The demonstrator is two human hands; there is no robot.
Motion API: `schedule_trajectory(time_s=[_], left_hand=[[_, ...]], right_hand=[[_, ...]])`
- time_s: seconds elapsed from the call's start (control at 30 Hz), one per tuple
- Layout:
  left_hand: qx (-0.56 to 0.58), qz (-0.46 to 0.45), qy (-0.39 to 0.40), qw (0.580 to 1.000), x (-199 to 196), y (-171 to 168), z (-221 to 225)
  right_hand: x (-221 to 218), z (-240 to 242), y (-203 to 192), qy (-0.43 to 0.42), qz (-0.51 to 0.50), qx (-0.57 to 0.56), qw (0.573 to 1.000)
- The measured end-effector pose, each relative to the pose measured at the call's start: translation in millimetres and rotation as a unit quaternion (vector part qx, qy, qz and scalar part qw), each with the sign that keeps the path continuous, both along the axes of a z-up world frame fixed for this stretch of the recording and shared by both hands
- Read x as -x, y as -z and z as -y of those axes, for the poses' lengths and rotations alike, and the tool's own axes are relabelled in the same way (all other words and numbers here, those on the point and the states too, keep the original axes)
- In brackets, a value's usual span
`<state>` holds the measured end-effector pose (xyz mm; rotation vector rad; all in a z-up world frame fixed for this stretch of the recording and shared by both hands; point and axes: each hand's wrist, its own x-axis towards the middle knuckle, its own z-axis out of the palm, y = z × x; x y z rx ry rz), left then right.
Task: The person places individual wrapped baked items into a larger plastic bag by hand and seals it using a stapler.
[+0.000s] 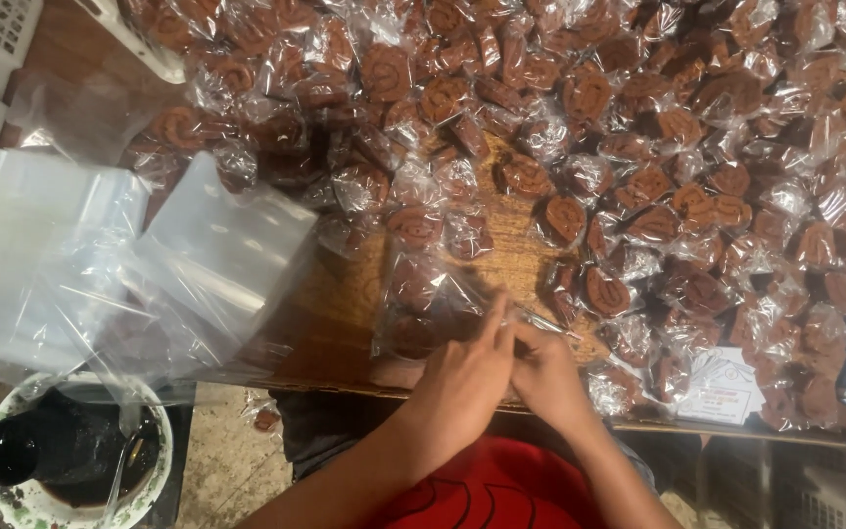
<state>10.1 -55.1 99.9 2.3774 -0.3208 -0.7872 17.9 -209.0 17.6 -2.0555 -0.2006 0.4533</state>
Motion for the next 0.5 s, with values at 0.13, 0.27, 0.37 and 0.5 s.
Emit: schedule_trajectory(time_s=[0.13,0.27,0.37,0.5], left_hand=[[0.003,0.08,0.056,0.995,13,8,21],[0.123,0.028,0.055,0.99,19,-17,25],[0.16,0.136,0.13,0.969,34,-8,44],[0.242,0.145,0.171,0.944,31,-8,40]], right_hand=[[2,18,51,0.049,-0.084,0.021,0.995],[-10,8,27,-0.004,-0.031,-0.022,0.999],[-6,-7,10,-0.052,0.019,-0.059,0.997],[-4,-35,-11,-0.128,0.097,-0.116,0.98]])
